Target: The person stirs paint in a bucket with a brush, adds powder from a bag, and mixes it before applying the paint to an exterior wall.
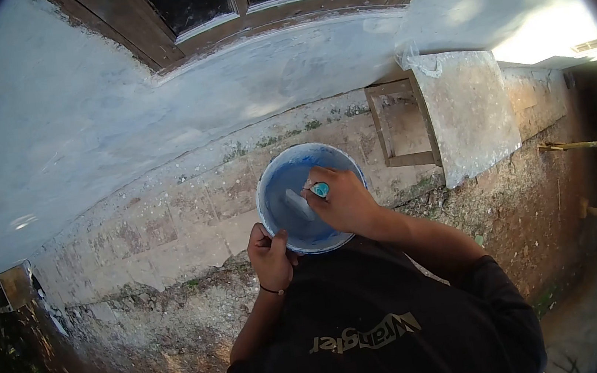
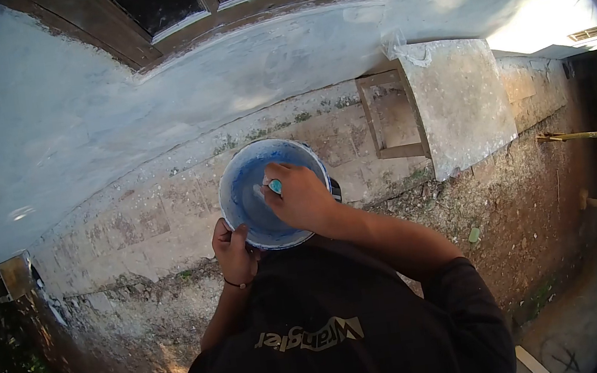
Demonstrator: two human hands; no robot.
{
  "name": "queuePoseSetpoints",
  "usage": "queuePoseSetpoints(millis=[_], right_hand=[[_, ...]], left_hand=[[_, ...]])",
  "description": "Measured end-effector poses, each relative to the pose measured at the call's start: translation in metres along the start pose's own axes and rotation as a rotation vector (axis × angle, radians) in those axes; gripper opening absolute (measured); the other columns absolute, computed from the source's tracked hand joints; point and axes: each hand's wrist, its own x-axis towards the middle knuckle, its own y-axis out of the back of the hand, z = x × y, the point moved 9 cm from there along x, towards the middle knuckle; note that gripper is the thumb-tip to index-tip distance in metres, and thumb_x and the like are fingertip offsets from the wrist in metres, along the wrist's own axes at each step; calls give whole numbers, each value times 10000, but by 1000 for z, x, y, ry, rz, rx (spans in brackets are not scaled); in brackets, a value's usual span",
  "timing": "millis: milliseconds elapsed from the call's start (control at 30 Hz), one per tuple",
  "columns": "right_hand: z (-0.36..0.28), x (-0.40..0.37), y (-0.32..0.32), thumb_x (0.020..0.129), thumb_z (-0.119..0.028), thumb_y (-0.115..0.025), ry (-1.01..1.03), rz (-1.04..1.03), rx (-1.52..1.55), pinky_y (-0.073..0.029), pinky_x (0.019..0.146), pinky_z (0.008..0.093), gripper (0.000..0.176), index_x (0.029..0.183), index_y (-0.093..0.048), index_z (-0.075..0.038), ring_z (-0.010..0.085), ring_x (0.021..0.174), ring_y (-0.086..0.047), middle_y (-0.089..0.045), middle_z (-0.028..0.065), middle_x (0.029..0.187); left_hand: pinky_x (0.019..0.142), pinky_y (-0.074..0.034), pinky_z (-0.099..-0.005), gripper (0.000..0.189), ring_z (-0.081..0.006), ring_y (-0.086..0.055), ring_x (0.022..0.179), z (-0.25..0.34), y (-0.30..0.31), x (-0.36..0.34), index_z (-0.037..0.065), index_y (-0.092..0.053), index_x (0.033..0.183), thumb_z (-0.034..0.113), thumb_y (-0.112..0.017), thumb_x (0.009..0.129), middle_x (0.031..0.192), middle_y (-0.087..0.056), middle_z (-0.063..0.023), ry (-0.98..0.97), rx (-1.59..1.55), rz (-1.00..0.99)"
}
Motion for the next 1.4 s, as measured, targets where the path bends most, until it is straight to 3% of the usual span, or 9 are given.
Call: queuePoseSetpoints(millis=[167,433,700,767,833,900,1133,1333,1400], right_hand=[[-12,15,26,770,-82,-598,39,102,-7,-468,592,437,135,842,-508,-12,385,687,-581,-577,188,790],[-19,13,-2,792,-105,-605,99,41,-158,-461,538,409,128,855,-527,-25,365,658,-580,-564,167,813],[-42,-13,-7,793,-107,-591,225,-94,39,-469,563,437,148,890,-521,-19,373,660,-574,-557,159,784],[-42,-17,6,793,-109,-592,160,-93,-14,-470,569,434,147,884,-519,-19,371,670,-576,-559,157,785],[-40,-19,16,793,-112,-593,92,-90,-64,-472,575,431,146,878,-518,-19,369,680,-579,-561,155,786],[-51,-17,30,796,-124,-622,212,-2,-132,-476,535,370,122,851,-558,-36,315,635,-602,-577,138,774],[-44,-9,6,800,-117,-614,283,-180,-125,-472,535,377,115,861,-559,-36,317,619,-589,-575,131,794],[-49,-7,-7,797,-120,-616,311,-133,-138,-469,554,394,125,860,-548,-36,332,637,-584,-567,140,796],[-49,-13,-17,796,-105,-584,294,-245,-100,-475,580,415,145,907,-525,-34,349,679,-587,-555,146,788]], left_hand=[[315,-374,-191,128,-103,-517,413,-2,11,-3,54,-413,759,-10,-498,830,654,-557,-64,12,-43,6],[326,-357,-196,191,-70,-457,393,6,14,-7,65,-378,734,-16,-528,820,624,-512,-35,-90,59,-4],[352,-367,-188,203,-58,-457,416,36,6,-11,63,-372,747,-26,-537,824,644,-514,-35,-227,135,-36],[353,-369,-186,199,-58,-458,420,39,7,-12,63,-372,749,-25,-532,829,648,-514,-36,-243,131,-35],[351,-371,-184,194,-58,-463,429,37,10,-11,60,-372,753,-25,-527,834,651,-513,-38,-219,132,-32],[348,-370,-185,188,-59,-460,424,37,8,-12,59,-375,755,-20,-524,838,650,-511,-38,-225,134,-49],[327,-361,-185,165,-71,-477,406,30,6,-13,54,-389,759,-7,-515,846,642,-524,-44,-161,49,-48],[328,-364,-180,167,-85,-506,415,24,11,-15,56,-388,755,-11,-513,843,649,-544,-58,-145,63,-14],[330,-366,-179,169,-84,-503,413,21,17,-15,57,-387,754,-10,-515,842,651,-545,-59,-149,37,-7]])
